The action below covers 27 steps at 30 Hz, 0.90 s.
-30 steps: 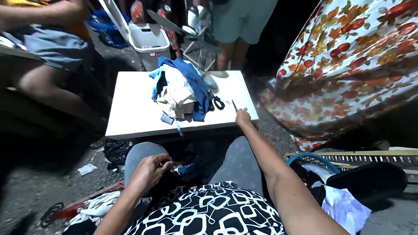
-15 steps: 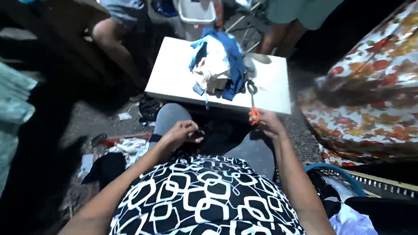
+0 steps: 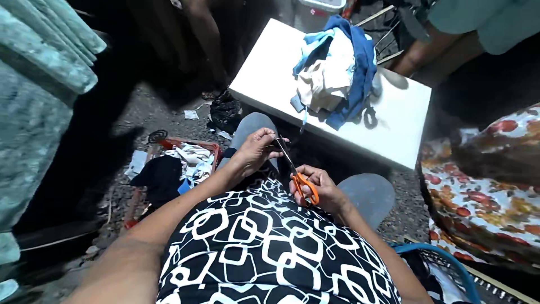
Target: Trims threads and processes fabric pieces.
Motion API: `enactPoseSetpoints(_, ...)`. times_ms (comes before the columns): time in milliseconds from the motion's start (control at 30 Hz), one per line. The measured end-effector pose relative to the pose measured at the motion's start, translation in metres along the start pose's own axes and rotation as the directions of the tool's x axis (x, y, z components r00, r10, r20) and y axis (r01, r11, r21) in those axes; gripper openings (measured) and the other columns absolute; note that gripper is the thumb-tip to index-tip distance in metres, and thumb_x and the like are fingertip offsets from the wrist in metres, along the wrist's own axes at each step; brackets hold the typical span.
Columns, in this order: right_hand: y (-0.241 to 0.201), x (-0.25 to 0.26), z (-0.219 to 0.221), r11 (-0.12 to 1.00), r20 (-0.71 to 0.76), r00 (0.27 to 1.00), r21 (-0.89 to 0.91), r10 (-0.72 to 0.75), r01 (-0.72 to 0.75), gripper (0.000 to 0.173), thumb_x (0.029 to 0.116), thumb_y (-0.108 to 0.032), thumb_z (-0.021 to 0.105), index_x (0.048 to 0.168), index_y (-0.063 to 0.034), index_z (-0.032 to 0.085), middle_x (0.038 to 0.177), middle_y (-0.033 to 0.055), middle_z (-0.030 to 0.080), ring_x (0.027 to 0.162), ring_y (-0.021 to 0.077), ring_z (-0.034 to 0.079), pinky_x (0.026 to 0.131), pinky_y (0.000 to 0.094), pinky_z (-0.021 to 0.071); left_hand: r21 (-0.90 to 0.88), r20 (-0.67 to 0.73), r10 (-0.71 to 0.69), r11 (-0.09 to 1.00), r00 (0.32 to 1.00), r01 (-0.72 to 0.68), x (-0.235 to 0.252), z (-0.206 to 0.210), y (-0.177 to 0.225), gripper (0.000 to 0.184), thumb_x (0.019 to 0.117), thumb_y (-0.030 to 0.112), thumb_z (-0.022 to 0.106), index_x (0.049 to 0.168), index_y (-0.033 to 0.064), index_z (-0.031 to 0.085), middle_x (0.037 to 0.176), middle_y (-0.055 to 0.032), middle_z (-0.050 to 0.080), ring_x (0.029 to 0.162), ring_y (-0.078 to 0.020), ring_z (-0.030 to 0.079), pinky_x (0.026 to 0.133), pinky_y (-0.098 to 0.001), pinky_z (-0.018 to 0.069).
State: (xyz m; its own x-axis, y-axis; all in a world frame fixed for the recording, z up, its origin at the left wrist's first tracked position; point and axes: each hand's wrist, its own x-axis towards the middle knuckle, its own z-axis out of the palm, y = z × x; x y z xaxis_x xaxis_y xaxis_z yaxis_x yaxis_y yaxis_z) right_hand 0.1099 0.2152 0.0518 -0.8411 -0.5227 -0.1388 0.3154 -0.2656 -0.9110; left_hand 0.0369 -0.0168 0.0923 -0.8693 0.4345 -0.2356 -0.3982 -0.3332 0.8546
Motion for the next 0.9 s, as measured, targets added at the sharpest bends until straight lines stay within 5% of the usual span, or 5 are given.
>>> enactPoseSetpoints(133,0.000,0.006,0.003,1.000,-0.002,1.000,0.004,0.003,-0.003,0.045,0.0883,-0.027,0.079,0.123,-0.0060,0.060,0.095,0.0111,0.072,0.072,0.0155,0.070,0.067,0.0291,0.0603,-0.145,0.178,0.190,0.976,0.966,-0.165,0.020,-0.034,-0.038,0.015,0.1107,0.018,0.040,0.117,0.0109,0.052,0.114,-0.0121,0.068,0.095,-0.0199,0.071,0.085,-0.0369,0.0596)
enactPoseSetpoints(900,0.006,0.018,0.021,0.992,-0.139,0.990,-0.127,-0.031,0.013,0.039,0.0900,-0.014,0.075,0.122,-0.0019,0.057,0.095,0.0128,0.071,0.074,0.0189,0.071,0.071,0.0343,0.0622,-0.239,0.007,0.223,0.947,0.975,-0.215,0.040,-0.021,-0.054,0.012,0.1107,0.018,0.042,0.116,0.0117,0.051,0.109,-0.0123,0.069,0.096,-0.0258,0.073,0.087,-0.0460,0.0614)
